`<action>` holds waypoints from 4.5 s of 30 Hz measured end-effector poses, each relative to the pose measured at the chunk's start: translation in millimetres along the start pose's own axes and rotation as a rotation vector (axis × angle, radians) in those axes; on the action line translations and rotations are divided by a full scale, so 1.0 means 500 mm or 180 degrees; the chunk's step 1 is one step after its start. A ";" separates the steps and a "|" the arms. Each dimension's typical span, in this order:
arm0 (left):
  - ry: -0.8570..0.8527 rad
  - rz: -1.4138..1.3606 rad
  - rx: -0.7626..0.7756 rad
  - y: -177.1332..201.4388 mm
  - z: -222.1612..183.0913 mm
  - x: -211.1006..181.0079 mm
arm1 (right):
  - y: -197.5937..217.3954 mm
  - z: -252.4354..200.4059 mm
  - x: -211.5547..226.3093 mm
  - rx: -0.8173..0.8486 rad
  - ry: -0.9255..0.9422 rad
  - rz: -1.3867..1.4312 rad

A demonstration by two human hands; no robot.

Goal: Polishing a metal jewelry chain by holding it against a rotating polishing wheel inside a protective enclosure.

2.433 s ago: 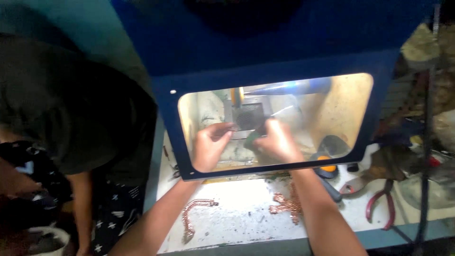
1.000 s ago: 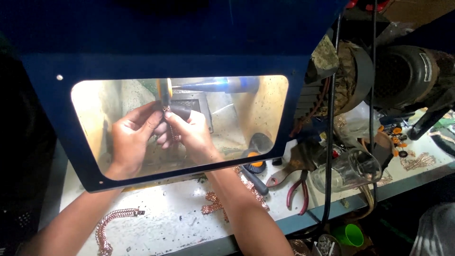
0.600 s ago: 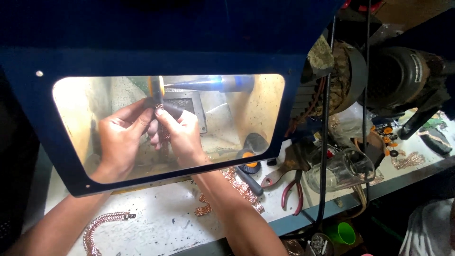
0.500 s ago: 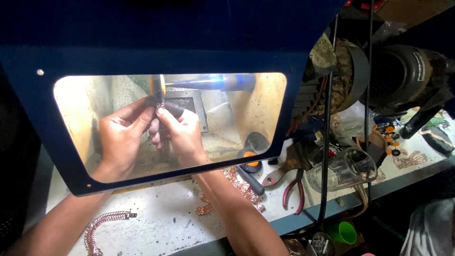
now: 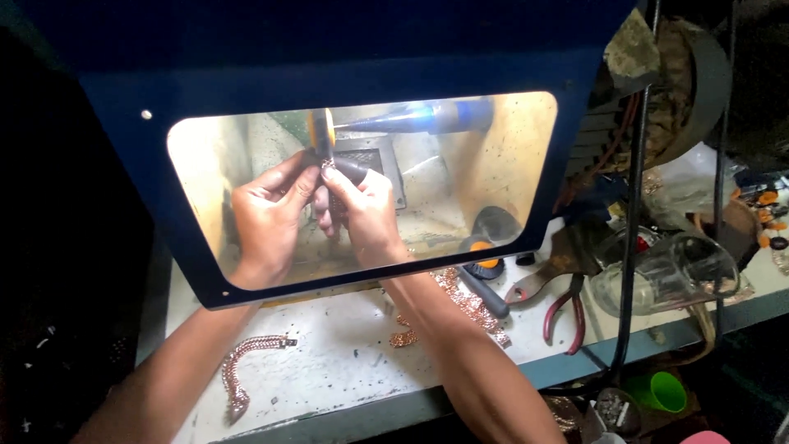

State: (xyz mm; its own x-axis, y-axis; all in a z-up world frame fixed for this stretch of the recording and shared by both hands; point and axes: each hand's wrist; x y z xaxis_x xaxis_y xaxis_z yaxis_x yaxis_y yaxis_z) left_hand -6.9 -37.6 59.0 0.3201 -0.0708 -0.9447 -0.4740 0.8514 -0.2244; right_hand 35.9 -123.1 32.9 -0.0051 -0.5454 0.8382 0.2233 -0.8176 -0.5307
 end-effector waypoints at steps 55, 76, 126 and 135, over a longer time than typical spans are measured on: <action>-0.0037 -0.0096 -0.0032 0.020 0.030 0.046 | -0.010 0.002 0.045 0.0146 0.0017 -0.0350; -0.0228 -0.0052 -0.0051 0.024 0.024 0.039 | 0.007 0.015 0.018 0.0288 0.0020 -0.0435; -0.0077 -0.0098 -0.0178 0.033 0.017 0.019 | -0.016 0.001 0.031 0.0296 0.0103 -0.0722; 0.0112 -0.0194 -0.0186 0.027 0.028 0.036 | 0.010 0.020 0.013 0.0527 -0.0016 -0.0421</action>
State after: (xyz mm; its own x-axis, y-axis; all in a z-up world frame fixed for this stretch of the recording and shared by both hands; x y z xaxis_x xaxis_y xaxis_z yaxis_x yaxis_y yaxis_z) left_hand 3.9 -20.2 42.1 0.3212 -0.1406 -0.9365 -0.5019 0.8134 -0.2942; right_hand 46.8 -128.9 37.0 -0.0403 -0.4341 0.9000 0.3780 -0.8404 -0.3884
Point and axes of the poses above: each hand's wrist, its own z-axis towards the middle knuckle, its own y-axis out of the back of the hand, x = y × z, and after that the axes turned 3 degrees about -x, right-handed
